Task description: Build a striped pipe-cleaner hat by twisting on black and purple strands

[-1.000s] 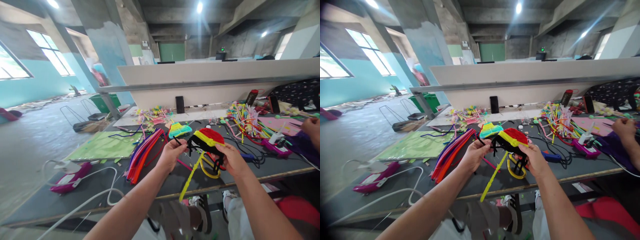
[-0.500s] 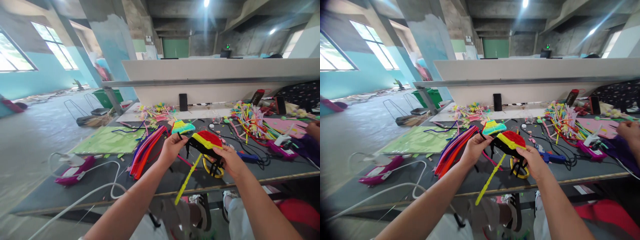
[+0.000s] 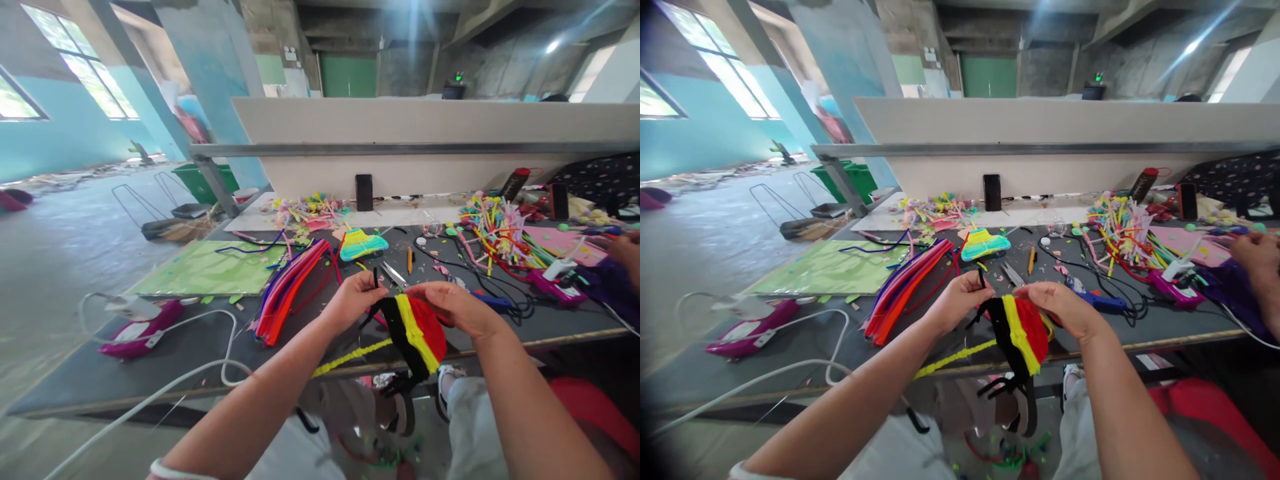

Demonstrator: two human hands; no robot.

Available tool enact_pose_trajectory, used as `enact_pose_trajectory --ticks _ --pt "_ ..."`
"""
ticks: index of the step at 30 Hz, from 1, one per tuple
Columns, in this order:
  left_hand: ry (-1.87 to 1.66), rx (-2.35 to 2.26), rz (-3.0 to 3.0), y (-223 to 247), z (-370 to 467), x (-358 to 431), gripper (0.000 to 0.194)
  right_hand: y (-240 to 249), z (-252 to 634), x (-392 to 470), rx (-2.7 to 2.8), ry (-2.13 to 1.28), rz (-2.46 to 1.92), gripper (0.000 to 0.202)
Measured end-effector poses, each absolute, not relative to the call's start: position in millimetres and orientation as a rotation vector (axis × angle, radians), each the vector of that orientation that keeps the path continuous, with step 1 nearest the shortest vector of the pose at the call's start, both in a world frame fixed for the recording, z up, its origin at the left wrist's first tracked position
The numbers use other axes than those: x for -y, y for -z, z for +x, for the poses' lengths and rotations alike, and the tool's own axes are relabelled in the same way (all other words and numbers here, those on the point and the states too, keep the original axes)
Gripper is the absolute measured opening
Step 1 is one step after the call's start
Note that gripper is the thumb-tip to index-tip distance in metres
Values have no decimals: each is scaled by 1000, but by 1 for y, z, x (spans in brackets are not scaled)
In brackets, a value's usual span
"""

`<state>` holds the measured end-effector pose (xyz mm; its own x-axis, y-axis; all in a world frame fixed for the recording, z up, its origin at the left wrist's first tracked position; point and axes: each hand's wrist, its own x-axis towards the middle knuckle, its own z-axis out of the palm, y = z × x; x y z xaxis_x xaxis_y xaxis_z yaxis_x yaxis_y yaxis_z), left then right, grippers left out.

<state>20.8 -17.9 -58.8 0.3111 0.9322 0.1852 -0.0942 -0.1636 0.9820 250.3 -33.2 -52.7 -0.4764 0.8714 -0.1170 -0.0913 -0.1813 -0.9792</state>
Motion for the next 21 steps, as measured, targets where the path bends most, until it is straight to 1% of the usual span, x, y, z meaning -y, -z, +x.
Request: enact_pose_trajectory --ticks 4,8,11,15,21 --pt "-883 -768 1449 65 33 26 24 57 241 31 1669 -1692 -1043 34" --pt "-774 -811 1516 68 42 32 24 72 234 28 1743 -1641 -1052 24" --pt "-785 -858 1532 69 44 32 26 82 230 28 1748 -1623 -1071 22" --pt "-833 -938 1565 73 44 29 28 83 225 32 1785 -1614 -1099 21" --pt "-903 -1033 1760 71 39 28 25 80 222 33 1870 -1422 -1254 17"
